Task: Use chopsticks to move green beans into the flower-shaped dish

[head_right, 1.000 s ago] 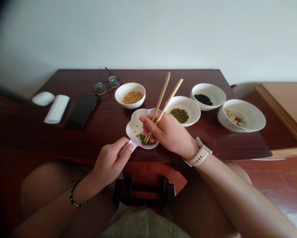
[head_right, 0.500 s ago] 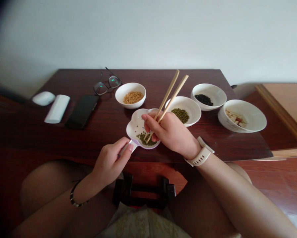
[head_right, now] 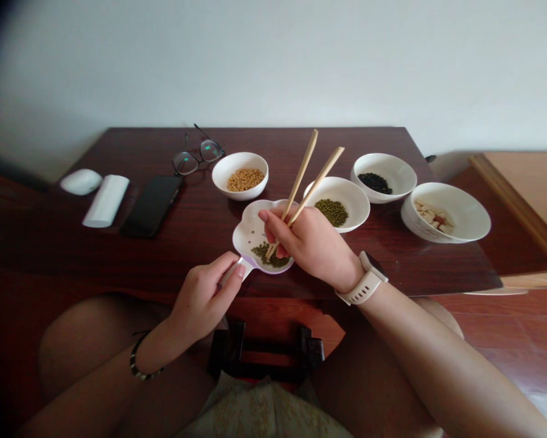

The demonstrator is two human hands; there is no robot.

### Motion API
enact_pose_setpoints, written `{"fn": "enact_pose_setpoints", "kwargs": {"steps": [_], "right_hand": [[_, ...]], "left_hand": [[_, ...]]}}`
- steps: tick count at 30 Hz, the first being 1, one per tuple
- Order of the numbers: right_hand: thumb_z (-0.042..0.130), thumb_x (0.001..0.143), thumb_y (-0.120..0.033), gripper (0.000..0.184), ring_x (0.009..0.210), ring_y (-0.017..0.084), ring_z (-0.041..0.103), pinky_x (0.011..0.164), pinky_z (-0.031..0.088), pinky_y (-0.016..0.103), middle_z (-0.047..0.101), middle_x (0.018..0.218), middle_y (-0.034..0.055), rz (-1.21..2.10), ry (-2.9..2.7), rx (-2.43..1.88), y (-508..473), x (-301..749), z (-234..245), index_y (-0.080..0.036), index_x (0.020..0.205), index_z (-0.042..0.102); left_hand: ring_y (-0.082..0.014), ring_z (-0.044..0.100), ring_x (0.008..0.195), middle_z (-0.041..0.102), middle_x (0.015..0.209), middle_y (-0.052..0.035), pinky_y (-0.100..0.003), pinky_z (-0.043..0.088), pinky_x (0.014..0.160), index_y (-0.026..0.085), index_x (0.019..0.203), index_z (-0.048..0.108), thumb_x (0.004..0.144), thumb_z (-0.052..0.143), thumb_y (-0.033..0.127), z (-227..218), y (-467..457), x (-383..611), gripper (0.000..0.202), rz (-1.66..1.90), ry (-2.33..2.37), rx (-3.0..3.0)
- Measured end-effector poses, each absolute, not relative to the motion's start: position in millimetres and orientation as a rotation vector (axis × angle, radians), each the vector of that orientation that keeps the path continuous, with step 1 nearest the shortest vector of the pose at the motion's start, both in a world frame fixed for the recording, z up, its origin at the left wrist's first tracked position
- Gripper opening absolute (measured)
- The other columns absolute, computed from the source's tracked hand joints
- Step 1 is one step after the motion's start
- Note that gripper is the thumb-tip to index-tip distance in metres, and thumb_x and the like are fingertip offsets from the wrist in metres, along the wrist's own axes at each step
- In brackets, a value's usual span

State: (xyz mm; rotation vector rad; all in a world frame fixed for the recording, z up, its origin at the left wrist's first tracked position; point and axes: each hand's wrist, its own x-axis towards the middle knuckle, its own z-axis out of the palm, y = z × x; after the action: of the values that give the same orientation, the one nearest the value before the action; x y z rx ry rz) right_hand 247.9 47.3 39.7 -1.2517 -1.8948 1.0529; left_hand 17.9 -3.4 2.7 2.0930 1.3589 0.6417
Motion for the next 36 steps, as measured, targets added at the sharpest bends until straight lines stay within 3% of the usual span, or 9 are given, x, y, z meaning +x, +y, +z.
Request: {"fn": "enact_pose_setpoints", "kwargs": {"steps": [11,36], "right_hand": [[0.042,0.109,-0.063,0.05,0.056,0.013,0.059,0.057,0.043,0.026,0.061,0.067,-0.0005,1.122,-1.896,-1.227,48,252,39,-0.022,0.088,0.061],[0.046,0.107,-0.063,0.05,0.062,0.017,0.064,0.057,0.045,0.029,0.066,0.068,0.0024,0.974,-1.785,-1.229,47,259,46,-0.022,0.083,0.062]], "left_hand": [[-0.0121,0.053,0.056,0.056,0.065,0.0033,-0.028,0.033,0.058,0.02,0.085,0.057,0.108,0.046,0.033,3,-4,18,0.029,0.648,1.358,2.09],[-0.0128,0.052,0.057,0.056,0.064,0.0027,-0.027,0.034,0.057,0.02,0.081,0.055,0.108,0.047,0.036,4,-3,16,0.032,0.666,1.333,1.969]]}}
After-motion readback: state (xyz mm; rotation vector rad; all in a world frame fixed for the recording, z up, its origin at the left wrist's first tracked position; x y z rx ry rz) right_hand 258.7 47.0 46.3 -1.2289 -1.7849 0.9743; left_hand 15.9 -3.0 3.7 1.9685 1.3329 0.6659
